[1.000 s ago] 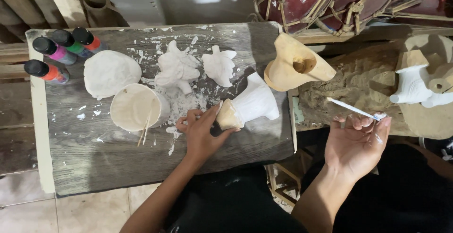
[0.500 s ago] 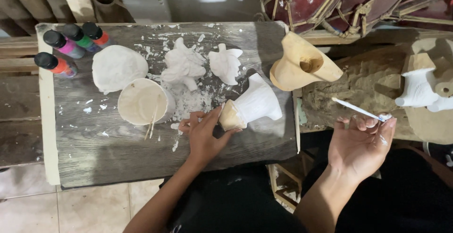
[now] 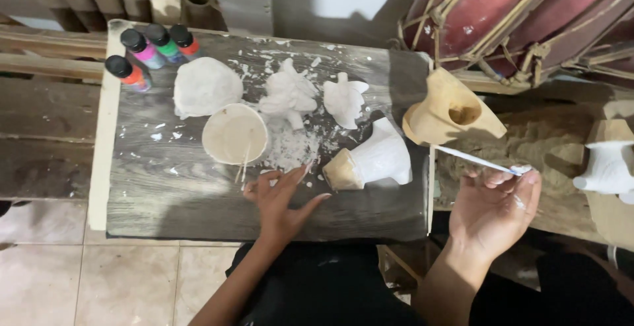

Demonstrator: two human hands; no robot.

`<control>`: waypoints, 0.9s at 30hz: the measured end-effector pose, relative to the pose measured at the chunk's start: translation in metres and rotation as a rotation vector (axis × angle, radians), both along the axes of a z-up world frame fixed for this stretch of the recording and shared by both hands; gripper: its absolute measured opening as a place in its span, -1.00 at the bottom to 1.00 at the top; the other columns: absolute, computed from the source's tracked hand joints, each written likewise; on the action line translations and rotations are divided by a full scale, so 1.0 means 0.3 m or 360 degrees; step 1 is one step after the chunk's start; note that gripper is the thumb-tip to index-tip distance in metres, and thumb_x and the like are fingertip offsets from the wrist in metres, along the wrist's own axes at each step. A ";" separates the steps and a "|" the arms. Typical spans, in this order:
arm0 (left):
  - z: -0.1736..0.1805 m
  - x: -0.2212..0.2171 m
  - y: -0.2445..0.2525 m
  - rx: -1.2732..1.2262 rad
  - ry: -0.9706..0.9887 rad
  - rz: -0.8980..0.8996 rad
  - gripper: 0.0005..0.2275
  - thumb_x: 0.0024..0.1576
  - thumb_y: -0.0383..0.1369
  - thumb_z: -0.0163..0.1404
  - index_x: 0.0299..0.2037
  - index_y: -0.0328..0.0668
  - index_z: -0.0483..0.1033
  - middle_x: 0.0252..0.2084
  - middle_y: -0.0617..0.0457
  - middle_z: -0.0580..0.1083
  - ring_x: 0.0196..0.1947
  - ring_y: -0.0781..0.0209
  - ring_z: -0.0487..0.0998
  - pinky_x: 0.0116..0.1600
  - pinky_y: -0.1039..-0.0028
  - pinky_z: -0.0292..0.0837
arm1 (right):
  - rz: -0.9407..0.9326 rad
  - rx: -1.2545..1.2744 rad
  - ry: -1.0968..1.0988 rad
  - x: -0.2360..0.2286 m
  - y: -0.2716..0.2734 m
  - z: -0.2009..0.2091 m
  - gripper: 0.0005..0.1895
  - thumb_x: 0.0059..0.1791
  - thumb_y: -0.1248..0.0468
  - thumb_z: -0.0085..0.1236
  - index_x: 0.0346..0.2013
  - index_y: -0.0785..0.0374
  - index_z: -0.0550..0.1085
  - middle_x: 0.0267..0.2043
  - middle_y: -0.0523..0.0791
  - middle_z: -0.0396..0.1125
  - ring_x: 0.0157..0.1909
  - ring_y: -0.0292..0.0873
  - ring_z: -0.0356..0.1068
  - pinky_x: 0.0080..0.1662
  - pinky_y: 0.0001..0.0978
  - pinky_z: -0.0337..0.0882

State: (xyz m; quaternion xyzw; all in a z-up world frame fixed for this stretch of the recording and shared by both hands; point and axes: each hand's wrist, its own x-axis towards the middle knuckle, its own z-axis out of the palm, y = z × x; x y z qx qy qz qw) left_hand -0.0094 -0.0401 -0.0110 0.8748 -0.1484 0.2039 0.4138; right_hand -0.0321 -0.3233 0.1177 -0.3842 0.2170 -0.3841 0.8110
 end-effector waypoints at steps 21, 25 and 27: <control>0.079 0.036 0.404 0.0190 -0.0115 0.0416 -0.72 0.04 -0.28 0.35 -0.55 0.13 0.44 -0.47 0.37 0.50 -0.35 0.33 0.47 0.13 0.30 -0.06 | 0.0281 -0.0924 0.0162 0.049 0.481 -0.099 -0.77 0.20 0.18 -0.04 -0.24 0.28 0.35 -0.33 -0.01 0.35 -0.44 -0.16 0.39 -0.30 -0.44 0.43; -0.039 0.077 0.474 -0.0157 -0.0125 0.0263 -0.82 0.07 -0.36 0.31 -0.49 -0.01 0.55 -0.50 0.13 0.53 -0.45 -0.03 0.52 -0.10 0.27 0.38 | 0.0186 -0.1055 0.0110 0.070 0.559 -0.078 -0.77 0.19 0.31 -0.10 -0.30 0.38 0.38 -0.47 0.04 0.32 -0.45 -0.13 0.40 -0.30 -0.43 0.36; -0.082 0.097 0.503 -0.0147 -0.0156 0.0337 -0.82 0.13 -0.45 0.28 -0.46 0.04 0.56 -0.46 0.27 0.54 -0.36 0.15 0.55 0.14 0.45 0.15 | 0.0208 -0.1309 0.0178 0.081 0.585 -0.062 -0.75 0.18 0.33 -0.11 -0.31 0.42 0.41 -0.49 0.06 0.36 -0.45 -0.09 0.43 -0.31 -0.38 0.37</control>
